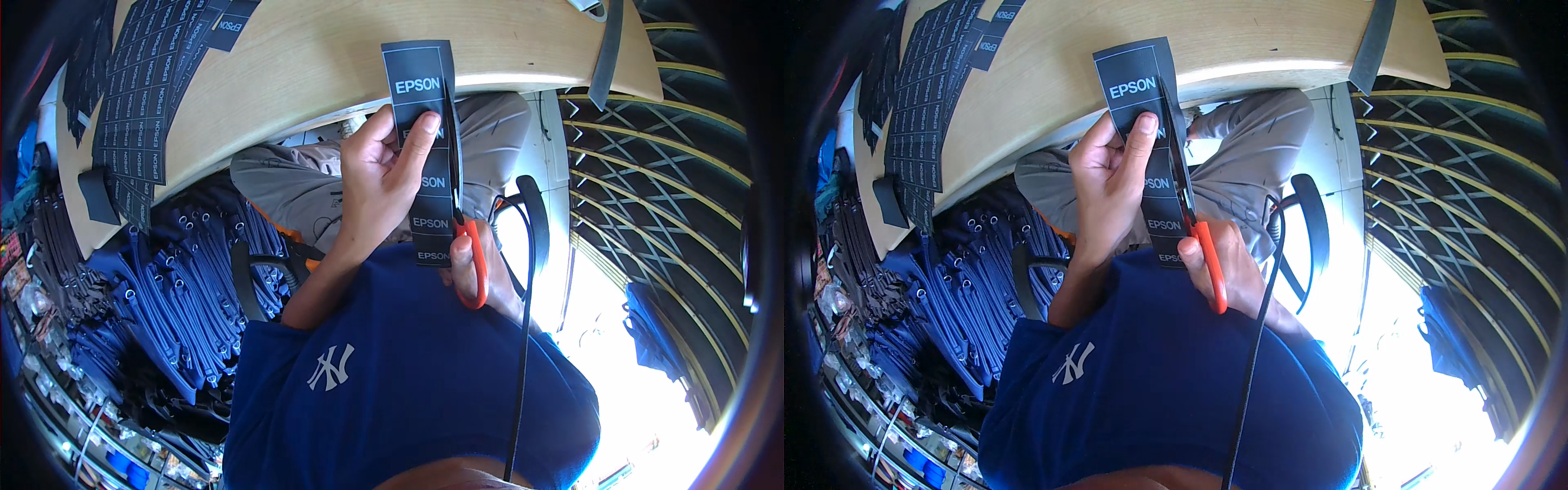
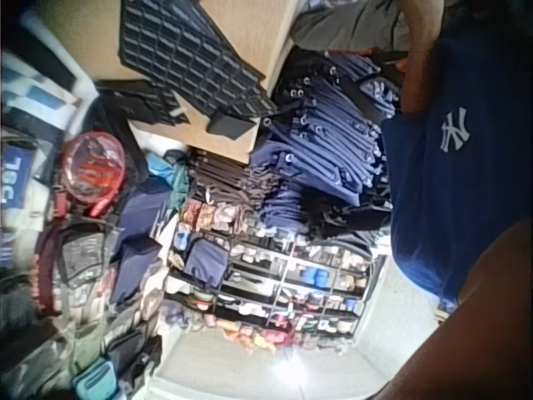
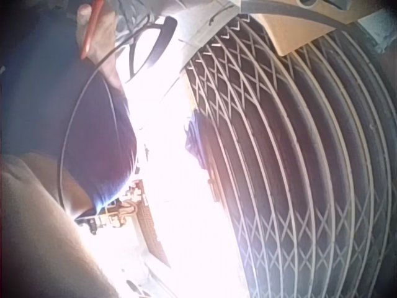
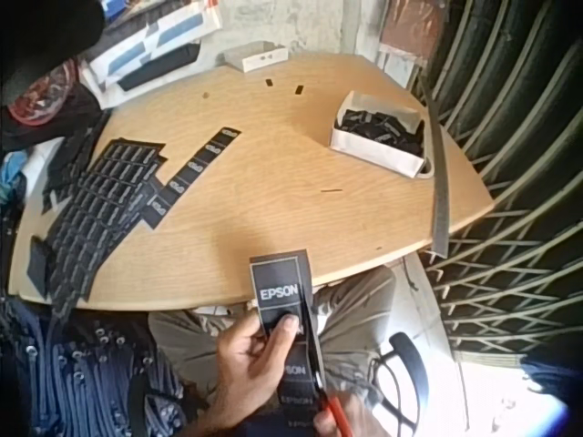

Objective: The person is cutting garment labels or tags from a sheet using a pair of scissors.

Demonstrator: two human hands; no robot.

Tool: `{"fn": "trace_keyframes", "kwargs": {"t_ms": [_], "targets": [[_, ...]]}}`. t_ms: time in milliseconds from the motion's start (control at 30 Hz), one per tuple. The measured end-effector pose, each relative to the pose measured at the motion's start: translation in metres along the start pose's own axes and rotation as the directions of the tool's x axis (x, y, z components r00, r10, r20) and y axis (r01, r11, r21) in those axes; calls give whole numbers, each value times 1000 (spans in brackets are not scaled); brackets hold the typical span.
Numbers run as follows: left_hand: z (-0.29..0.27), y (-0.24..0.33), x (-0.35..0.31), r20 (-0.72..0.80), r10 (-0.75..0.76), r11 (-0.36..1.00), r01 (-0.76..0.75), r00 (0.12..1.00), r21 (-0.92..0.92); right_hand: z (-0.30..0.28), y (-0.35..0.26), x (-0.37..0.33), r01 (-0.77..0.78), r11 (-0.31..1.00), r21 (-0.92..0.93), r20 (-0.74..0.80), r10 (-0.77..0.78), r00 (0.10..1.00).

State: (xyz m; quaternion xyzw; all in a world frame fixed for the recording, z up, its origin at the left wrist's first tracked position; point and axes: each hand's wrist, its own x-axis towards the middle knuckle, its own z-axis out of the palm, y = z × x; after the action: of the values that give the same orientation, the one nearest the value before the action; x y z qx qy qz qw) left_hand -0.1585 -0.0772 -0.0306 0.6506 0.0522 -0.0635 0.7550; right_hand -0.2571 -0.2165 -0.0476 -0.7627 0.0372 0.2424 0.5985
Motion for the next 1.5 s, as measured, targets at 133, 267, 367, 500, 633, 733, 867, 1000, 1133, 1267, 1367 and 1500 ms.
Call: {"fn": "trace_keyframes", "kwargs": {"t_ms": [133, 267, 367, 500, 633, 733, 867, 1000, 1133, 1267, 1367, 1500], "targets": [[2, 0, 5, -22, 41, 998, -42, 999, -50, -1, -1, 0, 24, 1000, 5, 17, -24, 1000], [-2, 5, 9, -15, 35, 999, -35, 999, -41, -2, -6, 1, 98, 995, 21, 31, -98, 995], [-1, 4, 8, -12, 62, 997, -63, 998, -37, 0, -13, 2, -30, 989, 145, 73, 19, 997], [1, 5, 1, 40, 49, 998, -51, 998, 45, 2, -8, 3, -30, 991, 131, 31, 26, 999], [0, 2, -2, 36, 40, 998, -41, 999, 47, 2, -8, 3, -51, 988, 147, 47, 45, 998], [1, 1, -3, 28, 27, 999, -28, 999, 24, 3, -11, 4, -41, 987, 153, 28, 38, 999], [1, 3, -4, 24, 19, 999, -20, 1000, 31, 0, -6, 2, -58, 993, 103, 66, 51, 996], [3, 0, -4, 26, 15, 1000, -14, 1000, -11, 0, -7, -2, -101, 992, 82, 21, 99, 995], [3, -3, 3, 10, 102, 994, -102, 995, -26, 1, -11, 1, -117, 984, 135, 45, 111, 993], [-3, 5, 10, 10, 70, 997, -70, 998, -16, -1, -13, 3, 117, 990, 78, 30, -120, 992], [-1, -4, 8, -14, 110, 994, -110, 994, 25, -1, -9, 2, 152, 983, 104, 41, -156, 987], [3, -8, 1, -28, 132, 989, -130, 991, 69, 2, -4, 4, 170, 978, 125, -8, -170, 985]]}}
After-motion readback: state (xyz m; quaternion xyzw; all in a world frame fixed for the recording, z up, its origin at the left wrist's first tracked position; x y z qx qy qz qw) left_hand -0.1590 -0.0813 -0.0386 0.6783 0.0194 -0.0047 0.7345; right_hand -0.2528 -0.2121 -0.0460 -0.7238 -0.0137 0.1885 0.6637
